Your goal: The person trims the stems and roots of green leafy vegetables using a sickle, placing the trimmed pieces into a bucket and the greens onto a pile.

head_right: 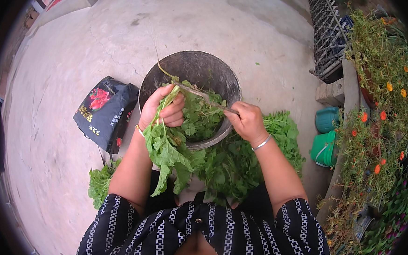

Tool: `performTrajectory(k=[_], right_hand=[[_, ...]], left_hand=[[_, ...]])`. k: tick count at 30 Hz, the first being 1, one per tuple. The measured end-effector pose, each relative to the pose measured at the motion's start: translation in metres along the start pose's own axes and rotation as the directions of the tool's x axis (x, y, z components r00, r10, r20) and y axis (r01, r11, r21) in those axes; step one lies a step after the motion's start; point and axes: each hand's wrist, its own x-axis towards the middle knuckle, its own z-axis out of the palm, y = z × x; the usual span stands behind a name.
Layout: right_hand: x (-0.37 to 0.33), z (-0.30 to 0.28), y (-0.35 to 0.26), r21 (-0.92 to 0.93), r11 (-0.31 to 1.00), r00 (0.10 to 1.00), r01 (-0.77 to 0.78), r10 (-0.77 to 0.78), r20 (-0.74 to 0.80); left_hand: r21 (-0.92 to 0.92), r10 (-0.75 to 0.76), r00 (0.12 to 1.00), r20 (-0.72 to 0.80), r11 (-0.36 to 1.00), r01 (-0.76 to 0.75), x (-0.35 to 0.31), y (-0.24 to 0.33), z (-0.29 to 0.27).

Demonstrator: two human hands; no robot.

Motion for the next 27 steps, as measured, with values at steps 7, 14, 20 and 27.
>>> performTrajectory(k=[7, 14, 20, 27], right_hand=[[-0.002, 0.006, -0.005, 0.025, 0.998, 0.998, -0.054, 0.053, 0.025], [0.004, 0.009, 0.004, -0.026, 0.973, 0.971, -0.231, 0.229, -0.063], [0.020, 0.007, -0.032, 0.657, 0.543, 0.836, -0.523, 0.478, 0.270], [0.026, 0.014, -0.029, 0.719, 0.451, 0.803, -0.529, 0.539, 0.253]], left_hand=[[-0.051, 0.024, 0.998, 0.051, 0.998, -0.022, 0.001, -0.003, -0.003], [0.296, 0.111, 0.990, -0.085, 0.952, -0.081, -0.001, 0.001, 0.013], [0.551, 0.028, 0.961, -0.274, 0.824, 0.133, 0.008, -0.016, 0.020], [0.607, 0.024, 0.956, -0.294, 0.777, 0.167, 0.009, -0.013, 0.022]])
